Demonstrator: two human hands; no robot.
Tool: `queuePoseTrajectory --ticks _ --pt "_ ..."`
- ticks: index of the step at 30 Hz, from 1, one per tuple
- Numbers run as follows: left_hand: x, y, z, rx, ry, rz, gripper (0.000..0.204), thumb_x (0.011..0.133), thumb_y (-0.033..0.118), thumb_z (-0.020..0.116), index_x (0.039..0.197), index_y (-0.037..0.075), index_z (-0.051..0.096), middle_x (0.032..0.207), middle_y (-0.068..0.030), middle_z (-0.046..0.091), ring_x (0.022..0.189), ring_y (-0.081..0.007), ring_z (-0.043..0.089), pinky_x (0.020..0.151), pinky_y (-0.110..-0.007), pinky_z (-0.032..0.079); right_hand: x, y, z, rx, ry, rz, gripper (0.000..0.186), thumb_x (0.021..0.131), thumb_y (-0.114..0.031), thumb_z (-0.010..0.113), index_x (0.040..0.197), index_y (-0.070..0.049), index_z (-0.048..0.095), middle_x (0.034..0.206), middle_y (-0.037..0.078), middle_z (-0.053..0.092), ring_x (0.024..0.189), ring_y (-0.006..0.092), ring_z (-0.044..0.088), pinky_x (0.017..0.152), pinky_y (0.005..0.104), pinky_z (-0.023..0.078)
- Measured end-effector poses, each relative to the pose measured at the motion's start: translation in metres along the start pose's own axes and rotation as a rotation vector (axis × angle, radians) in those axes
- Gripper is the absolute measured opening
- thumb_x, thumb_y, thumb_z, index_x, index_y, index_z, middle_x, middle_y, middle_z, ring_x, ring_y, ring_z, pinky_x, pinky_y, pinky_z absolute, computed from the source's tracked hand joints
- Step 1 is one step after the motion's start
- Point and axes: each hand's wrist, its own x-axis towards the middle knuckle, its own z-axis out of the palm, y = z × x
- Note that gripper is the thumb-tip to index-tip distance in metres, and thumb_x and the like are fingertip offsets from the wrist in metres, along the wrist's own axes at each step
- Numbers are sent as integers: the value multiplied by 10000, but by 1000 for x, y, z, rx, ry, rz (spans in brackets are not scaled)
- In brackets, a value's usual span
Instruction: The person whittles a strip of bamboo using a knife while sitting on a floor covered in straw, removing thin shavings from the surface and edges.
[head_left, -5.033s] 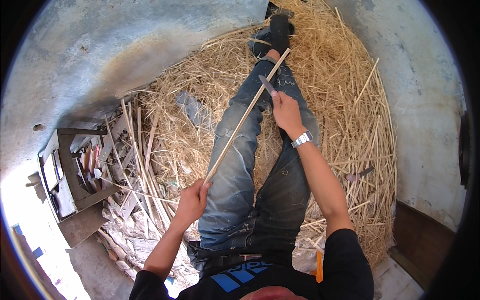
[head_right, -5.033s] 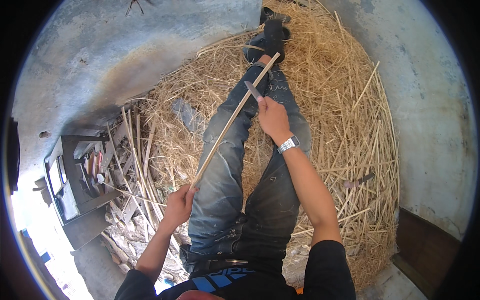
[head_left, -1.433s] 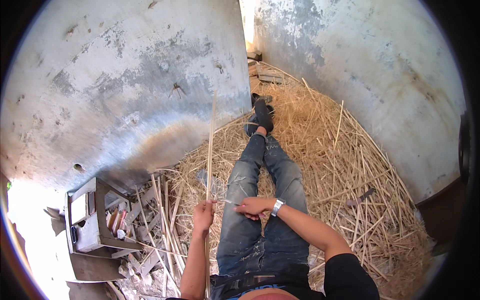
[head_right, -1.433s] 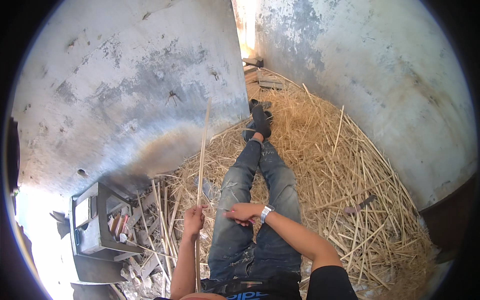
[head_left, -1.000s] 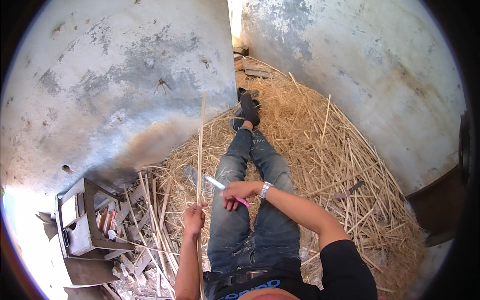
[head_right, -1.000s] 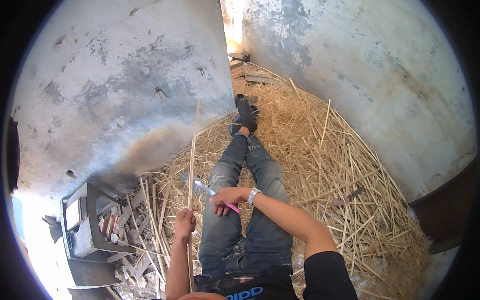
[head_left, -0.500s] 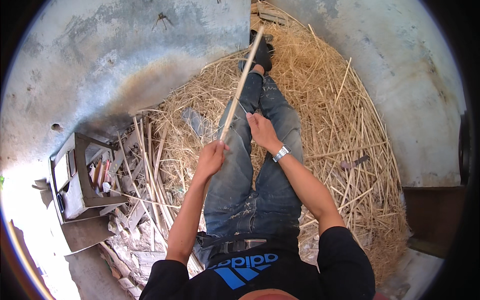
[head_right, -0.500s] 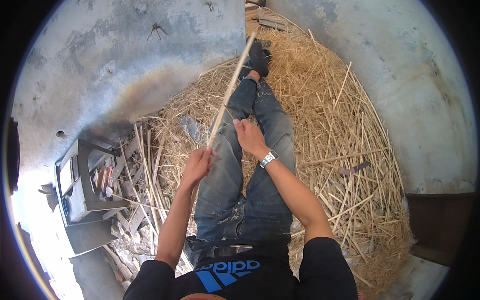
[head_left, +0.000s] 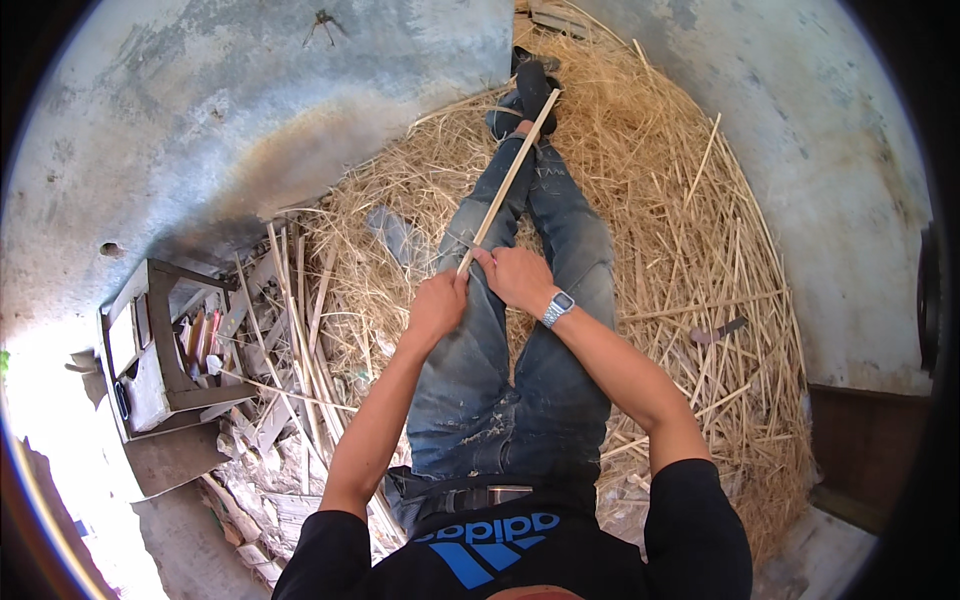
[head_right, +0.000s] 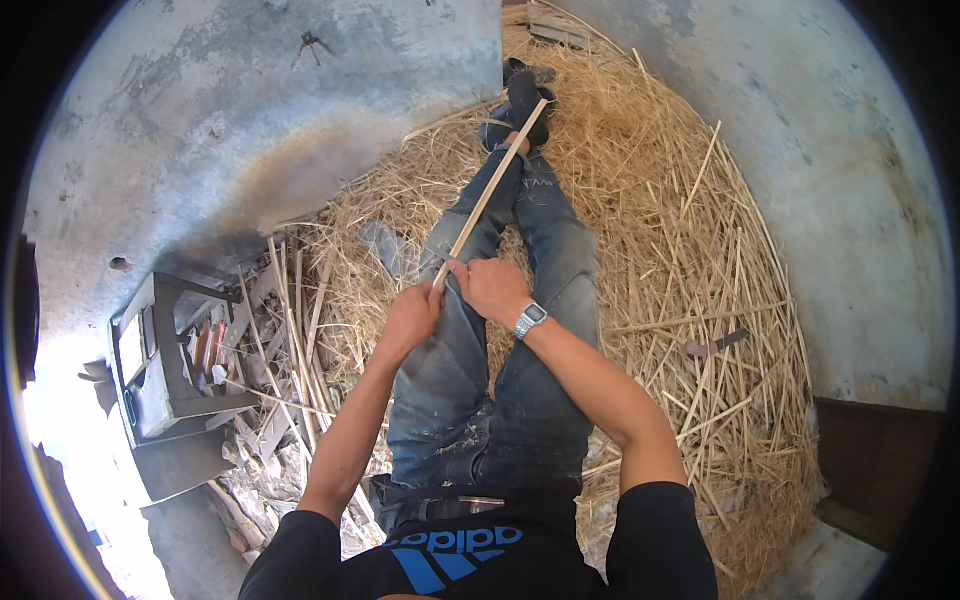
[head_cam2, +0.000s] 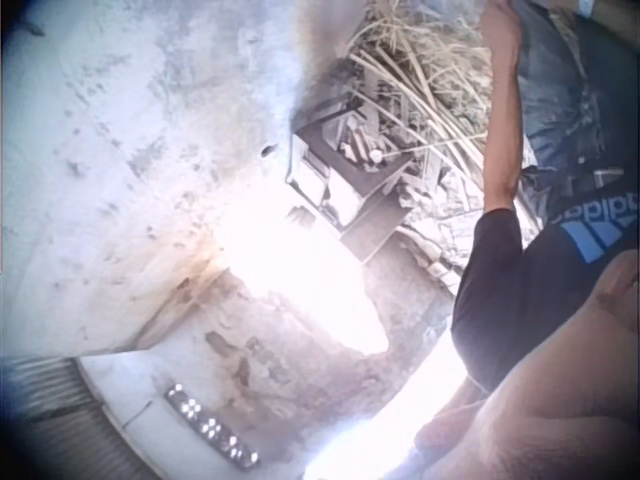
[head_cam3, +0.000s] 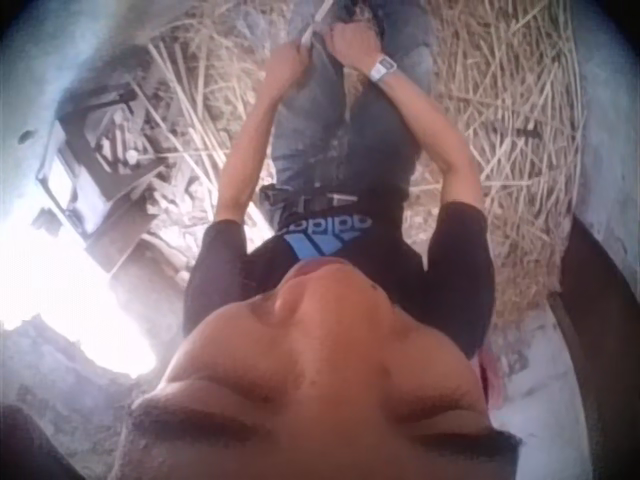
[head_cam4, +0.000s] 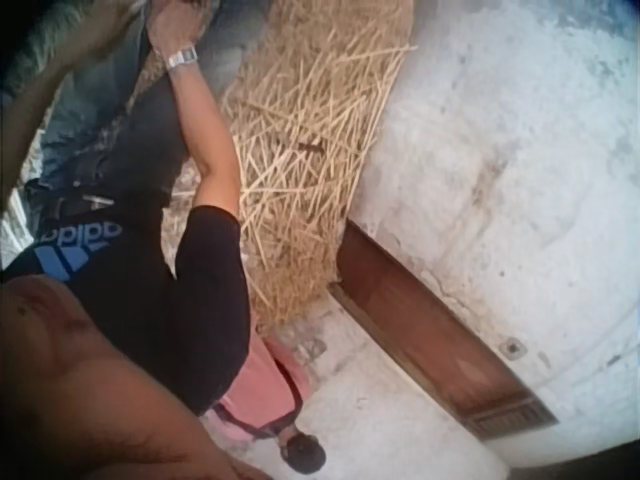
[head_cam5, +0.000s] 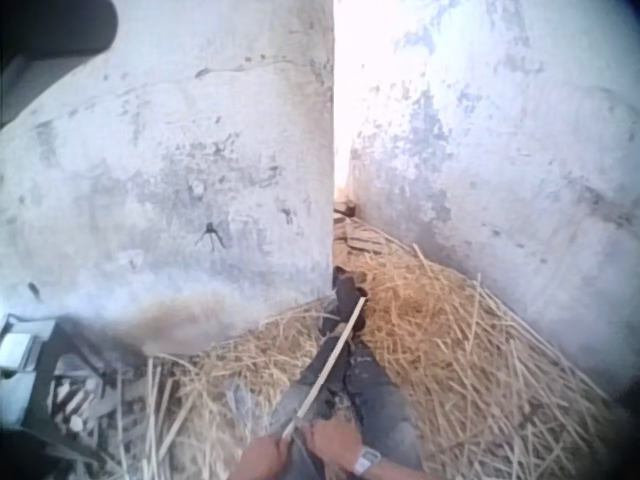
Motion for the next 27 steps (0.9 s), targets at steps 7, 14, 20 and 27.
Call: queuePoseTrajectory --ticks 7,14,20,27 --pt "-3 -5 -1 94 13 19 421 1088 369 503 991 -2 677 899 -311 713 847 -523 694 760 -599 555 4 -6 5 -78 -4 -5 664 1097 -506 427 770 -16 733 724 237 711 665 443 703 616 550 562" --pt "-39 -13 -24 147 -15 34 407 1085 366 517 1005 -7 657 800 -311 690 809 -517 697 719 -600 557 4 -3 7 -125 -67 -8 683 1100 -532 405 786 -25 736 710 224 707 652 426 705 596 535 565" --pt "-103 -37 -45 144 -1 71 326 1073 308 556 975 7 634 692 -300 649 673 -524 658 620 -592 539 8 7 13 -139 -8 10 715 1102 -555 380 782 -18 728 703 224 701 639 426 697 591 537 565" --pt "-241 -95 -133 323 -67 45 296 1054 274 610 855 55 606 596 -226 605 580 -467 632 543 -564 500 30 51 -14 -113 20 273 686 1104 -543 379 868 -10 741 841 266 729 824 472 715 760 590 566"
